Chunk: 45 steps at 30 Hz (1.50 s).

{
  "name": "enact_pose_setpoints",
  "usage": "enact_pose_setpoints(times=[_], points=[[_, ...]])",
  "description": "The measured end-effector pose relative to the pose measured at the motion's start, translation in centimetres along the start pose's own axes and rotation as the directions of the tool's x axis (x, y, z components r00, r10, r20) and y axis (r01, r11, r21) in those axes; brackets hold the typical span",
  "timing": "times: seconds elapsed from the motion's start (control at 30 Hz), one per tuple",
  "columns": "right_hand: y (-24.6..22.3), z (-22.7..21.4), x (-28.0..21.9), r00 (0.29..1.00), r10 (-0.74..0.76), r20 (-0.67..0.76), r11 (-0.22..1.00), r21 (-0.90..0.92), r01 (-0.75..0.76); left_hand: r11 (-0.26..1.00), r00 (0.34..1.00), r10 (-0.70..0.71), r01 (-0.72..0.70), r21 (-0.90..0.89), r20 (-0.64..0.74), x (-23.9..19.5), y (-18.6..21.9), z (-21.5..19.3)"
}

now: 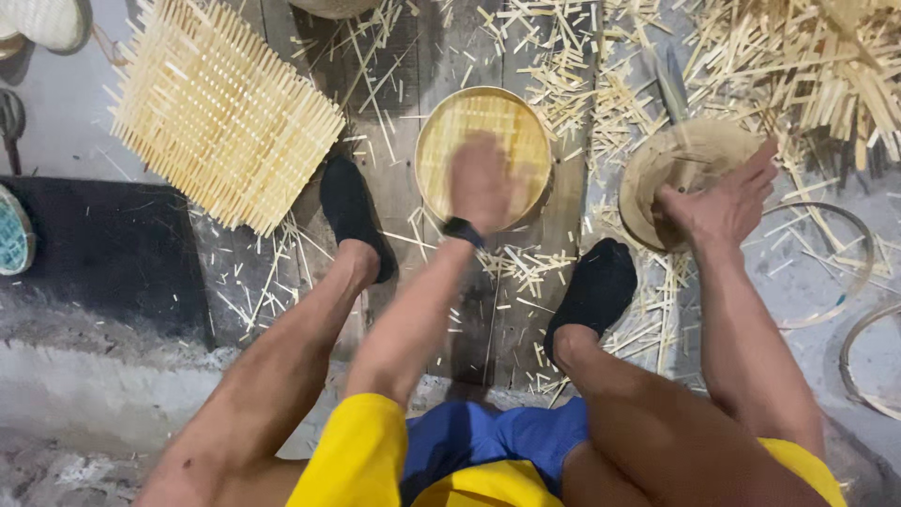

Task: The person sits on the floor and repeatedly places a circular bamboo frame onto a rectangular woven mat, then uses shears to trim the excess matting around the frame's edge. The person stacks the finished circular bases and repeats the process with new mats.

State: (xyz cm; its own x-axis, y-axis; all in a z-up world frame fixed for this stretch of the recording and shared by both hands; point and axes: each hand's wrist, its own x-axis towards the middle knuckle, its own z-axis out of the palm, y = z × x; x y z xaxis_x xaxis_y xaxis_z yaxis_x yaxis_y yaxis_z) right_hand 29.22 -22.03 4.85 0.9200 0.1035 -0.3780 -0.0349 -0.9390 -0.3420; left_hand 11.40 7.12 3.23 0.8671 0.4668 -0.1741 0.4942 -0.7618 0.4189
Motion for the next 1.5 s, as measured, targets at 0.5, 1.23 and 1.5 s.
enact_pose_setpoints(times=[0.5, 1.23, 1.5], points=[[2.4, 1.5, -0.8, 0.979, -0.159, -0.127, 0.987, -0.045, 0.155, 0.716, 0.703, 0.676, -0.556, 0.422, -0.220, 5.8, -5.7, -15.4], [3.0, 2.2, -0.4, 0.965, -0.198, -0.171, 0.978, -0.094, 0.185, 0.909, 0.708, 0.393, -0.202, 0.364, -0.587, 16.6, -14.0, -27.9], [2.6, 2.1, -0.5, 0.974, -0.176, -0.144, 0.982, -0.099, 0.163, 0.917, 0.758, 0.381, -0.237, 0.321, -0.530, 17.1, -14.0, -28.2]])
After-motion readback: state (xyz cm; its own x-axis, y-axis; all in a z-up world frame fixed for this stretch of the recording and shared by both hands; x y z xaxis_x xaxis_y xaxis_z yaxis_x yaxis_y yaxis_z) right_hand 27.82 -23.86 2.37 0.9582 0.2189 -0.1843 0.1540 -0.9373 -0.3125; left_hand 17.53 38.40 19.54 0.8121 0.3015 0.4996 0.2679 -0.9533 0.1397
